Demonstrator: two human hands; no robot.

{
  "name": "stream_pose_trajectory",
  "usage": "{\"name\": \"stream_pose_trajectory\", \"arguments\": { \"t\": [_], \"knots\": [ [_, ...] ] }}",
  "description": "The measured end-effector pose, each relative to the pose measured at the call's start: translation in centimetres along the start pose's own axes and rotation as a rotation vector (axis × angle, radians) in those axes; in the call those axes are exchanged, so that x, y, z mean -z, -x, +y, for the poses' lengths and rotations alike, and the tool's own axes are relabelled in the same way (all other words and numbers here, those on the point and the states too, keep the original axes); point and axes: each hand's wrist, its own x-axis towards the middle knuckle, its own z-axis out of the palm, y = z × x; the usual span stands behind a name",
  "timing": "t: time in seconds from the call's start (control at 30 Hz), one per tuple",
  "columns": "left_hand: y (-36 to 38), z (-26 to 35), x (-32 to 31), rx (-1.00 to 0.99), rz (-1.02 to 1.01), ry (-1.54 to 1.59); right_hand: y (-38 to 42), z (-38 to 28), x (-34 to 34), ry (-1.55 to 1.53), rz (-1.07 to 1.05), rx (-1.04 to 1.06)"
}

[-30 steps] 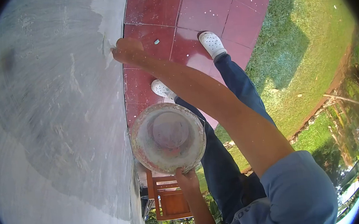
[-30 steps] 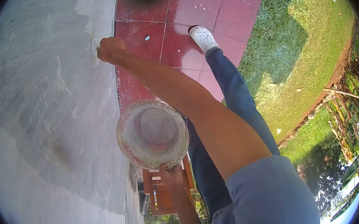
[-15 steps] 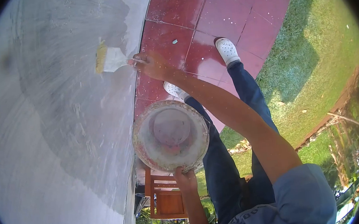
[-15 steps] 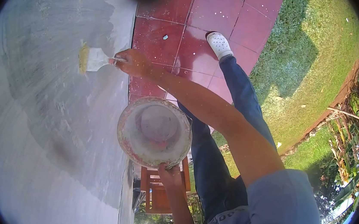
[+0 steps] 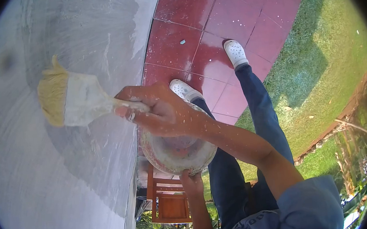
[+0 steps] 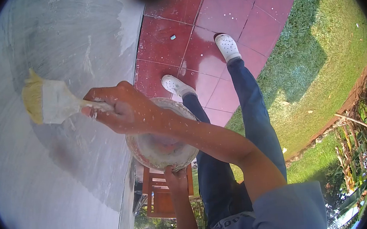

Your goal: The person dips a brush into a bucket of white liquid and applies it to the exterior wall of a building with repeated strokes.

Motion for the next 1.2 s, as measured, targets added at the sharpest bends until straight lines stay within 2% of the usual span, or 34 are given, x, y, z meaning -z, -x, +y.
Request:
{"name": "stream_pose_trajectory", "arguments": {
  "t": [0.03, 0.1, 0.17, 0.2, 0.27, 0.33, 0.4, 0.5, 0.57, 0.63, 0.7, 0.77, 0.83, 0.9, 0.93, 1.0, 1.07, 1.13, 1.2],
  "knots": [
    [0.0, 0.0, 0.0, -0.004, -0.001, 0.001, -1.3, 2.1, 0.6, 0.021, 0.034, -0.054],
    [0.0, 0.1, -0.1, -0.006, 0.016, -0.003, -4.3, 11.0, 3.1, 0.081, 0.067, -0.176],
    [-0.2, 0.0, -0.2, -0.011, 0.010, 0.004, -5.7, 20.8, 6.7, 0.336, 0.233, -0.300],
    [-0.1, 0.0, 0.0, -0.012, 0.025, 0.006, -6.2, 21.2, 8.2, 0.335, 0.233, -0.298],
    [0.2, 0.2, -0.5, -0.027, 0.027, 0.002, -6.4, 21.9, 10.1, 0.650, 0.274, -0.432],
    [0.0, -0.2, -0.3, -0.034, 0.036, 0.010, -6.9, 14.5, 8.1, 0.638, 0.295, -0.243],
    [-0.4, -0.6, 1.2, -0.115, -0.043, -0.245, -5.3, 5.7, 4.7, 0.632, 0.209, -0.234],
    [-0.3, -0.6, 1.6, -0.129, -0.017, -0.316, -1.4, -2.3, 3.2, 0.517, 0.176, -0.124],
    [0.1, -0.1, 0.1, -0.080, 0.009, -0.204, -0.3, -3.6, 3.3, 0.162, 0.064, -0.084],
    [0.4, 0.3, -0.6, -0.028, 0.038, -0.102, -0.7, -1.3, 3.9, 0.069, 0.010, -0.068],
    [0.3, 0.2, -0.8, -0.020, 0.020, 0.009, -2.7, 3.5, 4.6, -0.362, -0.132, -0.141],
    [0.2, 0.1, -0.4, -0.009, 0.017, 0.004, -7.1, 11.4, 5.5, -0.221, -0.077, -0.172],
    [0.0, -0.6, 0.6, 0.006, 0.015, 0.000, -10.7, 22.5, 8.1, -0.201, -0.048, -0.283],
    [-0.3, -1.5, 2.6, -0.191, -0.039, -0.550, -11.7, 28.1, 11.0, -0.008, 0.105, -0.309],
    [-0.4, -1.2, 2.0, -0.186, -0.032, -0.551, -11.7, 28.9, 12.1, -0.011, 0.103, -0.318],
    [-0.2, -0.9, 0.8, 0.026, 0.045, 0.042, -11.1, 29.6, 13.7, 0.714, 0.302, -0.476],
    [-0.2, -0.9, 0.8, 0.027, 0.038, 0.005, -10.9, 27.4, 13.5, 0.757, 0.261, -0.527],
    [0.1, -0.8, 0.8, 0.020, 0.032, -0.031, -10.2, 22.4, 11.6, 0.794, 0.216, -0.572],
    [0.1, -0.9, 0.5, 0.021, 0.027, 0.028, -8.7, 16.1, 9.0, 0.485, 0.118, -0.342]
  ]
}}
